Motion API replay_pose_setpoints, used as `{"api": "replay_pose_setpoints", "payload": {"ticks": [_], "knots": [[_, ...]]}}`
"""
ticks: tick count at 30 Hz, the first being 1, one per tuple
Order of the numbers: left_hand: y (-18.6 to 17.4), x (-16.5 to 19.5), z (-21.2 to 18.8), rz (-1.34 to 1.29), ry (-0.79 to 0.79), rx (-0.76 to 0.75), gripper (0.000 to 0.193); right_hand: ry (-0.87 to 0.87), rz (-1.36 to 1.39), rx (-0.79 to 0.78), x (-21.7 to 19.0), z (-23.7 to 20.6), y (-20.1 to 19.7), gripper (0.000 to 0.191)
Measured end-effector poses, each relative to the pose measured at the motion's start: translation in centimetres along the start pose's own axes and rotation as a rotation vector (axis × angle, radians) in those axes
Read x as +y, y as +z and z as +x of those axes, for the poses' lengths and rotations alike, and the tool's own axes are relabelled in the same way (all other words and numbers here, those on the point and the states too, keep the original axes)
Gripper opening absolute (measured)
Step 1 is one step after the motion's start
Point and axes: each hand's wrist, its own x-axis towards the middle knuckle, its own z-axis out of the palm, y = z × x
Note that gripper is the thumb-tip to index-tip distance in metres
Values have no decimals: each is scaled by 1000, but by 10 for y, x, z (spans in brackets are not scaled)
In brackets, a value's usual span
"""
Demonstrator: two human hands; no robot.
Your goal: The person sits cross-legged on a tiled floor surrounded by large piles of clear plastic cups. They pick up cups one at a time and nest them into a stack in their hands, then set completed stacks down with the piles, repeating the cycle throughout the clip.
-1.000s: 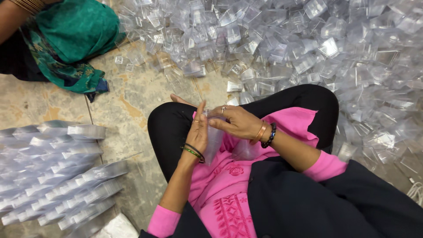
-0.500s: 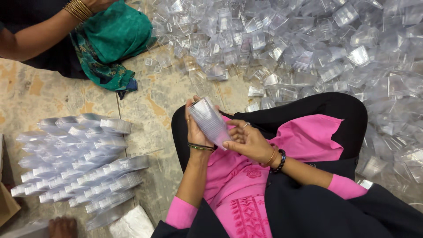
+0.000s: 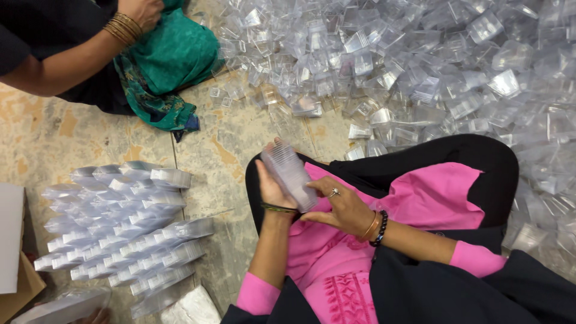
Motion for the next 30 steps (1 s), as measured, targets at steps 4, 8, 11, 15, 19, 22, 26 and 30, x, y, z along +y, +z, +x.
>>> {"api": "replay_pose_setpoints", "payload": {"ticks": [4,8,11,15,19,22,26,30], "knots": [[-41,89,31,387,196,-31,60,121,-71,-46,38,5,-10,51],[-106,158,60,2243,9,317,57,265,-282,-80,103,13,-26,31],[-146,162,63,2620,-640,249,47,344,-367,-191,150,29,-20,25],[-163,151,56,2647,-1138,429,39,325,-439,-296,186,75,25,26],[-147,145,74,2664,-920,393,40,3,-544,-352,200,129,93,22],[-110,133,110,2573,-502,260,49,-211,-614,-368,198,136,122,28],[-36,96,174,2191,-25,145,65,-7,-684,-376,202,102,113,23],[25,38,219,2142,-371,272,69,391,-598,-405,203,56,64,28]]}}
